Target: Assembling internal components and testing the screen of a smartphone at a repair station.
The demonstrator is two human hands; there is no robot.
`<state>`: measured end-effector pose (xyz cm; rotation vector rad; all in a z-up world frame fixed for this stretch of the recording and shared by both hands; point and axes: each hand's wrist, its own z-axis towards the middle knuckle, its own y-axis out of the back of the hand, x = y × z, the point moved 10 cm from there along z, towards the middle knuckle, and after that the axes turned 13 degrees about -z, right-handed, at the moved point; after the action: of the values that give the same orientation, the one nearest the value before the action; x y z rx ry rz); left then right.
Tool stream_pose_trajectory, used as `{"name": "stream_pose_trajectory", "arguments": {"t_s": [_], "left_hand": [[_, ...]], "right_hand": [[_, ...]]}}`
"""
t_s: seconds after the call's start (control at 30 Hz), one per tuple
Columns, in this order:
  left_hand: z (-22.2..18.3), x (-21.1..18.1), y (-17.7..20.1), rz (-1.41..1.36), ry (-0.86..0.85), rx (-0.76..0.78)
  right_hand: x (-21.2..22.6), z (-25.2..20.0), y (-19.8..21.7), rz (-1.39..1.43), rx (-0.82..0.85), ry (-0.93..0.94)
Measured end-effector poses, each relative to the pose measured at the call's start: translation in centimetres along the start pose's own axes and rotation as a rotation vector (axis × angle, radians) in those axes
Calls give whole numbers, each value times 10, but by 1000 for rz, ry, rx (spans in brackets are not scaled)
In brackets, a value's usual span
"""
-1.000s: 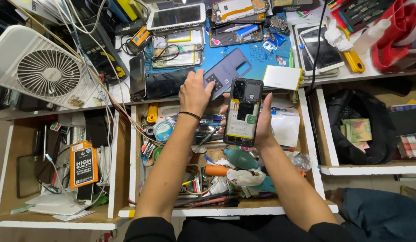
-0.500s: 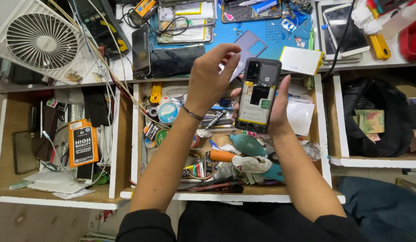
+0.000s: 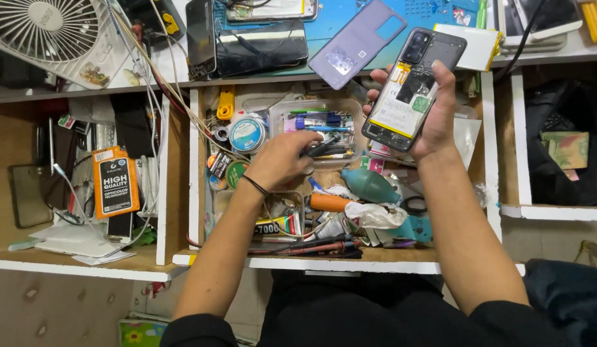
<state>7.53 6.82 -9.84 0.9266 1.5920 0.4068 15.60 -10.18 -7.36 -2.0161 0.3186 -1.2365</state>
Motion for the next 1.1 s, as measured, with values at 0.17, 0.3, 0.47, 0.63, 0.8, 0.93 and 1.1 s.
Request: {"name": "stream_pose_trajectory", "arguments": {"t_s": [0.17, 0.3, 0.47, 0.63, 0.8, 0.93, 1.1], "left_hand": [[-11, 8, 49, 77, -39, -293], [-64, -16, 102, 46, -211, -560], [-109, -39, 74, -148, -269, -580], [-132, -66, -3, -271, -363, -523], [-166, -125, -76, -315, -624, -324], [-171, -134, -88, -419, -606, -314], [-172, -134, -74, -423, -630, -344]], "right_hand": [[-7, 0, -7, -12, 26, -49], [-3, 0, -4, 10, -7, -23], [0, 4, 12, -27, -124, 2], [-5, 6, 11, -109, -75, -26], [-3, -2, -14, -96, -30, -17], [-6, -2, -23, -133, 2, -63], [-2, -5, -15, -287, 56, -4]]}}
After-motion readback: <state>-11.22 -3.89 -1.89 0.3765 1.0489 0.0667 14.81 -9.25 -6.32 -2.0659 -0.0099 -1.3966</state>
